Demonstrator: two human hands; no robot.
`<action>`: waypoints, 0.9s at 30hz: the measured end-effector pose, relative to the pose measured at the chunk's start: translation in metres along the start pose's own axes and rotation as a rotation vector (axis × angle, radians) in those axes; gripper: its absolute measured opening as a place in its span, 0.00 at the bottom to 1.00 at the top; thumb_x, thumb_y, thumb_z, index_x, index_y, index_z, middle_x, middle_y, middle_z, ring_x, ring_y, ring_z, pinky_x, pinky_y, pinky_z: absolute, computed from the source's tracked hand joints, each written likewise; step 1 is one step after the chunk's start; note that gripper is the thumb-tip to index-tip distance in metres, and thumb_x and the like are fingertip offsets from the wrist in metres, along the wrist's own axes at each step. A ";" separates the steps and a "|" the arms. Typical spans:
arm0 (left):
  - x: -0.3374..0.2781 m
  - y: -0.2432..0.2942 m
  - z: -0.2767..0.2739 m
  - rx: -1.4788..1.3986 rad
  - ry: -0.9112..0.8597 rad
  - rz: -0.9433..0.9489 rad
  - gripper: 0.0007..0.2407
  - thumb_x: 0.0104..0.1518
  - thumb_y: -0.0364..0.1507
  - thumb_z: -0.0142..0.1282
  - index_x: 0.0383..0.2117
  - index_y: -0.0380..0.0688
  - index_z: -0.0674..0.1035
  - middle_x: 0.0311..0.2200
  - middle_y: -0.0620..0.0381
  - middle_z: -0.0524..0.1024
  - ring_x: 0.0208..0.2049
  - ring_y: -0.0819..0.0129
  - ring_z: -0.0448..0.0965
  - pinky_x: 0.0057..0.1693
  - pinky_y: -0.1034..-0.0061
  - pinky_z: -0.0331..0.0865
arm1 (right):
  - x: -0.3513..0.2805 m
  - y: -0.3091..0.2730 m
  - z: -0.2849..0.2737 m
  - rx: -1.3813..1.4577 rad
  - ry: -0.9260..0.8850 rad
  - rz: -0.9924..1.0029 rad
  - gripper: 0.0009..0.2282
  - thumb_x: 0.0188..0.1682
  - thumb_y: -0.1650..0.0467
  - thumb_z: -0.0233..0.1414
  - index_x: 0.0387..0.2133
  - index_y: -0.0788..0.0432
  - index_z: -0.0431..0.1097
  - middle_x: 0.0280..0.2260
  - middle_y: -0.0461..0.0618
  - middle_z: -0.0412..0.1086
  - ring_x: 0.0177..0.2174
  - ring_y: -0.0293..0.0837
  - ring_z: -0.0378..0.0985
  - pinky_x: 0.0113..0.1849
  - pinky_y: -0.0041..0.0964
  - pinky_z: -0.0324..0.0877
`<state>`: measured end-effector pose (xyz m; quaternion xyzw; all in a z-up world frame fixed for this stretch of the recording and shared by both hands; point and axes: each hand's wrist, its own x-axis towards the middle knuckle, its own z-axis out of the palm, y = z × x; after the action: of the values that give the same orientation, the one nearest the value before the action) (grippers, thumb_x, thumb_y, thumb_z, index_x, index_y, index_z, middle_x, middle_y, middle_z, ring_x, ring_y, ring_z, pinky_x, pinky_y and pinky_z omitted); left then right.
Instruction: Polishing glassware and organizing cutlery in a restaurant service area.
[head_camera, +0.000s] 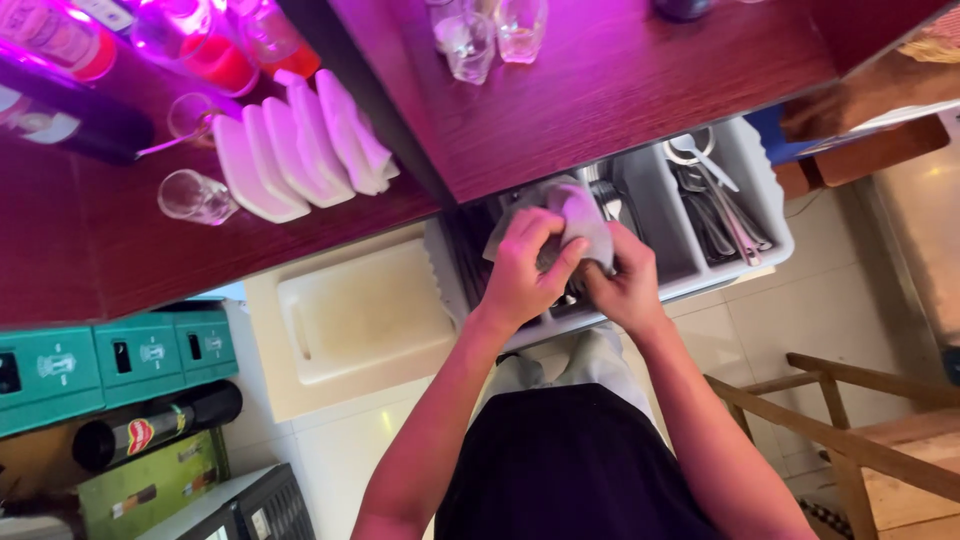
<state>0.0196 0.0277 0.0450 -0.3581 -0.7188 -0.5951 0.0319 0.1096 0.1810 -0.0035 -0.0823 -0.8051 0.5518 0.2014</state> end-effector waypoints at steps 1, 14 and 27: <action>0.015 0.022 -0.003 -0.004 -0.004 0.001 0.10 0.58 0.30 0.65 0.38 0.37 0.77 0.36 0.50 0.75 0.41 0.55 0.76 0.49 0.65 0.72 | 0.001 -0.003 -0.008 -0.003 0.004 0.002 0.08 0.50 0.78 0.57 0.42 0.64 0.74 0.33 0.50 0.71 0.34 0.40 0.73 0.39 0.32 0.70; 0.096 0.037 0.074 0.234 0.195 0.092 0.04 0.58 0.24 0.63 0.35 0.44 0.79 0.30 0.58 0.78 0.34 0.61 0.78 0.45 0.68 0.69 | 0.115 -0.029 -0.145 -0.126 0.510 -0.223 0.11 0.51 0.75 0.62 0.40 0.64 0.67 0.41 0.50 0.68 0.41 0.42 0.73 0.44 0.35 0.71; 0.054 -0.004 0.038 0.686 0.765 -0.049 0.08 0.58 0.16 0.60 0.40 0.37 0.76 0.41 0.48 0.73 0.44 0.54 0.76 0.52 0.65 0.72 | 0.152 -0.036 -0.029 -0.705 -0.116 -0.514 0.22 0.48 0.68 0.55 0.56 0.65 0.67 0.54 0.64 0.64 0.52 0.62 0.67 0.53 0.55 0.60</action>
<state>-0.0082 0.0863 0.0566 -0.0666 -0.8177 -0.4142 0.3942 -0.0124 0.2462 0.0738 0.0881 -0.9485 0.1792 0.2461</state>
